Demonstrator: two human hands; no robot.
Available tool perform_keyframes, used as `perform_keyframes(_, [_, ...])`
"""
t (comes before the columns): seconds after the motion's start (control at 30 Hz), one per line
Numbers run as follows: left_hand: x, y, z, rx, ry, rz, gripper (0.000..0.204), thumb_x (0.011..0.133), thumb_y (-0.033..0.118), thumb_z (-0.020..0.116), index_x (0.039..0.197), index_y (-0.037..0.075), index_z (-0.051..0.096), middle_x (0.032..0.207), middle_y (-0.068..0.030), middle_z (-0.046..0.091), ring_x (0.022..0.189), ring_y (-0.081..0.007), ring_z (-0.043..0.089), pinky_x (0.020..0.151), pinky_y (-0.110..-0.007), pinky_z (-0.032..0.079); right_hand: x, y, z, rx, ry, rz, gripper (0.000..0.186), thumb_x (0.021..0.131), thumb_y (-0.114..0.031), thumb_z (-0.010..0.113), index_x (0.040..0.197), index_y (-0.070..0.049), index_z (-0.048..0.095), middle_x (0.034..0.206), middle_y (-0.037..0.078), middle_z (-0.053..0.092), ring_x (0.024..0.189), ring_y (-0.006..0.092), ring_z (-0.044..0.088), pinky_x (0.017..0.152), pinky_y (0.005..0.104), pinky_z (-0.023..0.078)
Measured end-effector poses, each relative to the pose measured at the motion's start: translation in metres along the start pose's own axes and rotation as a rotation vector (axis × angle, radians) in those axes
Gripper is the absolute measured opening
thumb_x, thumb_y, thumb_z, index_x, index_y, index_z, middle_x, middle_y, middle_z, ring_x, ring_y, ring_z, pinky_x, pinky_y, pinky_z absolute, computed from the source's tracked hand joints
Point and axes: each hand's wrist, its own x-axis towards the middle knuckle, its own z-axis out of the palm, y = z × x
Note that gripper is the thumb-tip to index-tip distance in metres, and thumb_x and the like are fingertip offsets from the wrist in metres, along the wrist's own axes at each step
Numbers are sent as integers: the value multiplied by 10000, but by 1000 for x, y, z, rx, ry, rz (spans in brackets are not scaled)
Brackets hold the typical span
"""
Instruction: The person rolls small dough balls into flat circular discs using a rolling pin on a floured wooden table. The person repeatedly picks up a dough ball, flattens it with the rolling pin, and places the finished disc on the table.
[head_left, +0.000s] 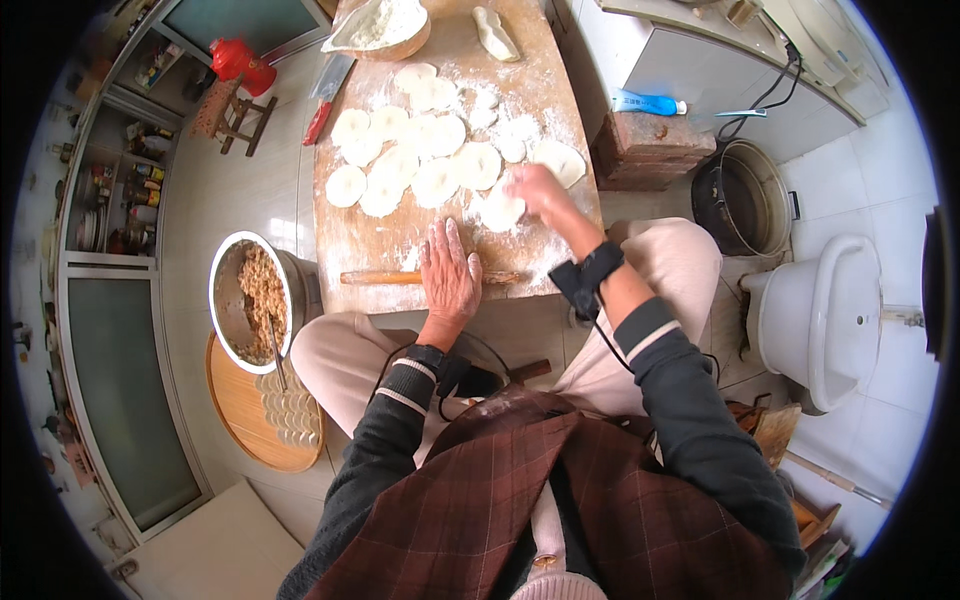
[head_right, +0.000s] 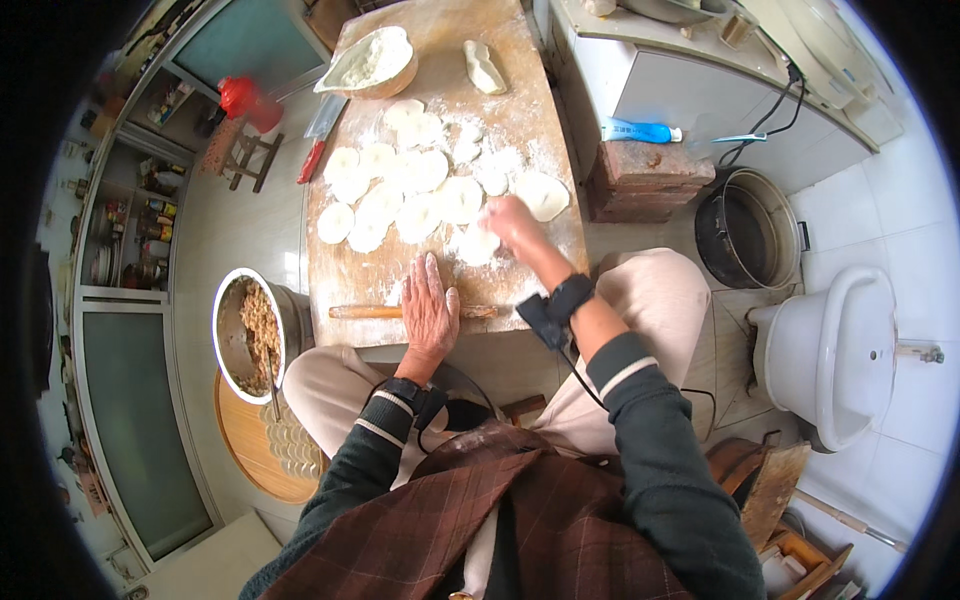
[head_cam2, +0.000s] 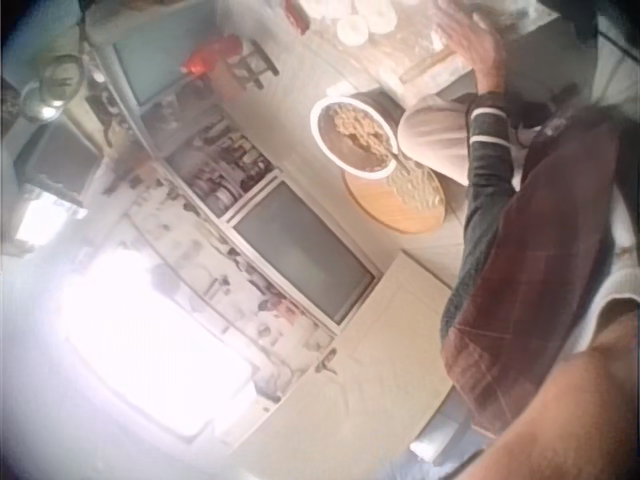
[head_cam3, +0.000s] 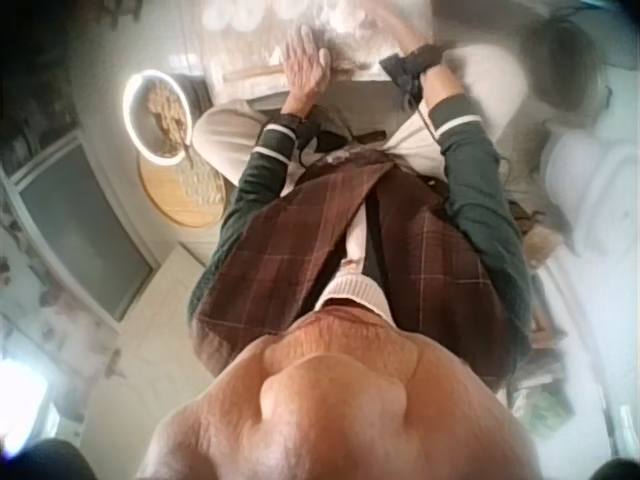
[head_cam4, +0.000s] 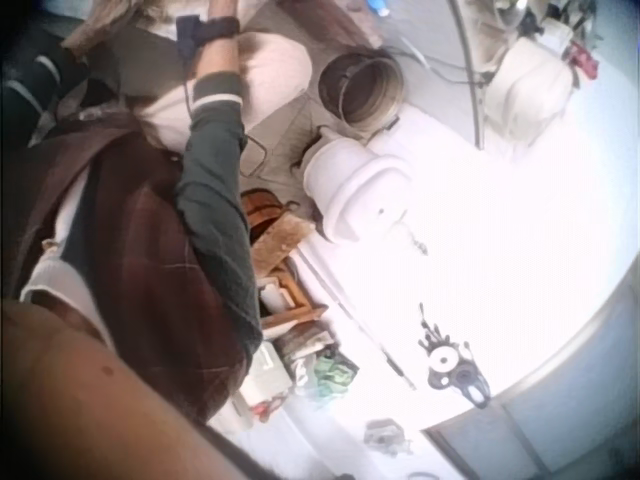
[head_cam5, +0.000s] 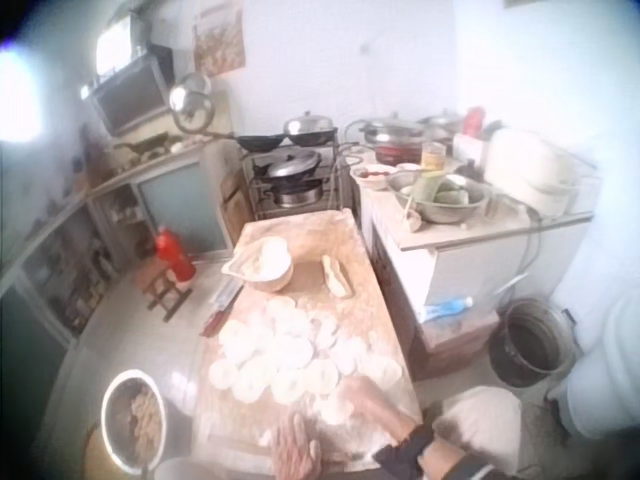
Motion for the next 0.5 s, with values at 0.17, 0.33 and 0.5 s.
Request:
perform_keyframes(0.17, [21,3,0,41,21,1,654,989,263,451,1518,-53,233,1542,-285,292,1414,-431,317,1171,-527,214,54,-43,-70,197,369,-96,394,841,-241,759,976,109,639,872,226,703,743,284,714,596,371,566])
perform_keyframes(0.33, [15,3,-2,-43,150,43,535,964,213,518,1404,-53,368,1522,-291,319,1356,-445,381,1126,-521,281,54,-17,-65,-484,371,-185,305,763,-225,728,908,41,689,929,257,689,936,392,674,825,447,527])
perform_keyframes(0.5, [7,-3,-1,-65,175,63,287,934,172,575,1117,-45,533,1456,-274,395,1256,-434,456,1038,-504,359,25,12,-22,-883,177,-335,195,737,-218,710,816,-46,664,870,184,679,864,373,656,749,448,519])
